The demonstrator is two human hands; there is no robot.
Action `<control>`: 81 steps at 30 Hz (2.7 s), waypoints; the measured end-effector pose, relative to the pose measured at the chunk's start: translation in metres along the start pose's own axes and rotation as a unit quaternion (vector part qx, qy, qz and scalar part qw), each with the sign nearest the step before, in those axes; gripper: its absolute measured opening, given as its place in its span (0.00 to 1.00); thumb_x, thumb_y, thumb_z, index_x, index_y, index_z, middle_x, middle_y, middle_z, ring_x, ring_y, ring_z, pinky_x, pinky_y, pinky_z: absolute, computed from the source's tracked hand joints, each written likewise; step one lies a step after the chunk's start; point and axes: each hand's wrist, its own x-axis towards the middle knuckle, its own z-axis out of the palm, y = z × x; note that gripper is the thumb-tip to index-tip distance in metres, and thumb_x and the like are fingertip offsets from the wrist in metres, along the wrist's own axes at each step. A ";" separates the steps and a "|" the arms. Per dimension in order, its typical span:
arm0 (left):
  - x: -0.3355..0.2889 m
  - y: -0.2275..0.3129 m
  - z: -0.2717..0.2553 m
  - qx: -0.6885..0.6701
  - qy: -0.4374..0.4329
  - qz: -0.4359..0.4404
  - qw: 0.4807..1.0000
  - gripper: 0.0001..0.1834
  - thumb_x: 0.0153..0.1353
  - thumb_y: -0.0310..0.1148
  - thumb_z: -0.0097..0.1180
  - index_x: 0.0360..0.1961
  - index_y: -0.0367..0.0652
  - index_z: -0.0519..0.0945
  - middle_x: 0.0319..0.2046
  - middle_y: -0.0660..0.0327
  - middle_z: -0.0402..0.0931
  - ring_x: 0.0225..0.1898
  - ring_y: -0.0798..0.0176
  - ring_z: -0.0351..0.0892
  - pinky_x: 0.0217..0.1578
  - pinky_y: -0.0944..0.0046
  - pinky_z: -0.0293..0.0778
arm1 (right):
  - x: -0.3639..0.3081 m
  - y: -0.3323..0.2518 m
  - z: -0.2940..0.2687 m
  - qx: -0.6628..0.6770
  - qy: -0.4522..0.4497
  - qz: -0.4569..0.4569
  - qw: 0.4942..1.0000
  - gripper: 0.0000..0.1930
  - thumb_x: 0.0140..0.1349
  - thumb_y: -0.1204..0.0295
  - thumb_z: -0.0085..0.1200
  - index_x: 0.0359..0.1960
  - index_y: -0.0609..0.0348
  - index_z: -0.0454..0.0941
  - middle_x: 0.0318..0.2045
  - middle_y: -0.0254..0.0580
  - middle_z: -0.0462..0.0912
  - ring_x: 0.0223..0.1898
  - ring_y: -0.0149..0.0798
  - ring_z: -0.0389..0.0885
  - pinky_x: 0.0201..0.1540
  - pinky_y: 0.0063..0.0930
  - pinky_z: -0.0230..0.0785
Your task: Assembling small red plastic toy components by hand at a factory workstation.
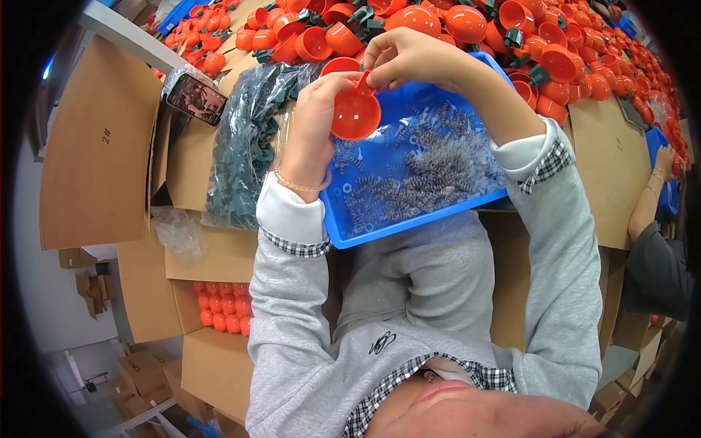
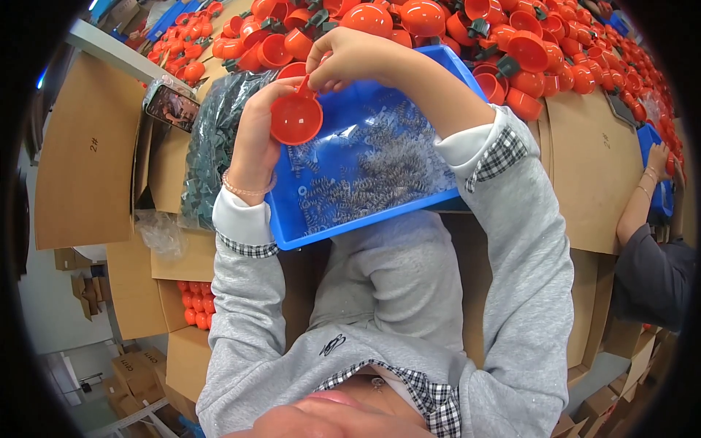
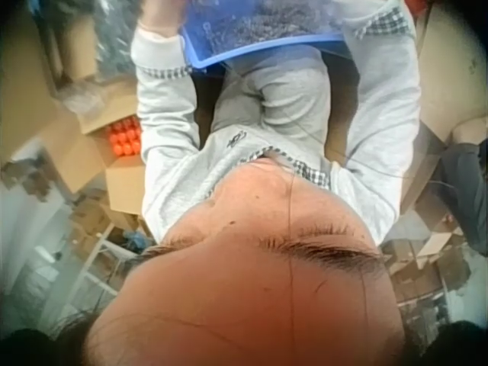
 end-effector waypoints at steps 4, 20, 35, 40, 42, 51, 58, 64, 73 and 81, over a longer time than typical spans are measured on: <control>-0.002 0.001 0.002 0.007 -0.016 -0.005 1.000 0.11 0.58 0.32 0.53 0.38 0.35 0.77 0.32 0.56 0.79 0.31 0.63 0.80 0.33 0.69 0.76 | -0.005 -0.005 -0.004 0.066 -0.040 -0.002 0.997 0.16 0.51 0.68 0.62 0.40 0.61 0.76 0.30 0.39 0.82 0.33 0.30 0.81 0.39 0.21 0.73; -0.005 0.006 0.004 -0.058 0.019 0.008 0.998 0.13 0.58 0.35 0.57 0.35 0.33 0.76 0.28 0.55 0.78 0.30 0.59 0.81 0.31 0.67 0.77 | 0.001 0.028 0.048 -0.417 -0.113 -0.003 0.902 0.07 0.44 0.78 0.56 0.28 0.59 0.79 0.28 0.45 0.81 0.33 0.47 0.80 0.36 0.37 0.72; -0.001 0.004 -0.002 -0.061 0.010 -0.008 0.998 0.13 0.58 0.35 0.57 0.35 0.33 0.76 0.30 0.55 0.78 0.31 0.58 0.81 0.35 0.65 0.77 | -0.007 0.014 0.052 -0.395 -0.159 -0.061 0.903 0.06 0.44 0.77 0.59 0.25 0.57 0.77 0.26 0.43 0.80 0.33 0.44 0.80 0.36 0.35 0.72; 0.006 -0.003 -0.009 -0.099 0.031 0.007 0.995 0.15 0.60 0.35 0.53 0.40 0.32 0.74 0.35 0.52 0.78 0.35 0.55 0.81 0.37 0.63 0.77 | -0.008 0.003 0.040 -0.385 -0.123 -0.044 0.914 0.02 0.44 0.78 0.55 0.22 0.60 0.78 0.23 0.45 0.80 0.29 0.45 0.80 0.31 0.34 0.71; 0.007 -0.002 -0.011 -0.128 0.046 0.012 0.991 0.16 0.61 0.35 0.50 0.43 0.31 0.72 0.37 0.51 0.78 0.36 0.53 0.81 0.38 0.61 0.78 | -0.006 -0.002 0.025 -0.381 -0.102 -0.076 0.916 0.03 0.42 0.79 0.55 0.21 0.63 0.78 0.21 0.47 0.79 0.25 0.42 0.80 0.28 0.31 0.71; 0.006 -0.005 -0.006 -0.061 0.011 0.007 0.998 0.19 0.64 0.33 0.40 0.51 0.31 0.69 0.44 0.50 0.75 0.41 0.56 0.80 0.41 0.58 0.79 | -0.013 -0.022 -0.005 -0.233 0.143 -0.182 0.944 0.06 0.55 0.76 0.57 0.31 0.67 0.79 0.24 0.40 0.81 0.27 0.31 0.81 0.34 0.23 0.73; 0.002 -0.001 0.000 -0.051 -0.003 0.005 0.999 0.17 0.63 0.32 0.40 0.48 0.34 0.74 0.43 0.56 0.77 0.43 0.65 0.78 0.41 0.67 0.75 | -0.002 -0.003 0.006 -0.293 0.174 -0.321 0.884 0.06 0.51 0.77 0.56 0.30 0.63 0.75 0.26 0.44 0.79 0.30 0.38 0.80 0.34 0.27 0.72; 0.001 0.000 -0.003 -0.051 -0.002 0.009 0.999 0.20 0.64 0.35 0.42 0.52 0.32 0.71 0.46 0.53 0.75 0.44 0.60 0.78 0.43 0.62 0.76 | -0.002 -0.005 0.007 -0.292 0.149 -0.300 0.896 0.06 0.51 0.77 0.56 0.32 0.62 0.76 0.29 0.43 0.80 0.33 0.37 0.80 0.36 0.26 0.72; -0.008 0.009 -0.008 -0.198 -0.153 0.008 0.968 0.22 0.63 0.37 0.38 0.52 0.31 0.69 0.41 0.46 0.75 0.36 0.48 0.80 0.37 0.58 0.79 | -0.008 -0.023 -0.011 0.079 0.019 -0.283 0.956 0.15 0.59 0.73 0.56 0.46 0.64 0.74 0.38 0.38 0.80 0.40 0.30 0.78 0.41 0.22 0.72; -0.042 0.018 -0.017 -0.222 -0.161 -0.015 0.961 0.23 0.63 0.38 0.38 0.52 0.30 0.68 0.40 0.44 0.75 0.33 0.47 0.80 0.35 0.56 0.78 | 0.015 -0.007 0.020 0.158 0.005 -0.158 0.975 0.15 0.64 0.61 0.50 0.41 0.59 0.79 0.32 0.36 0.81 0.37 0.27 0.79 0.43 0.21 0.72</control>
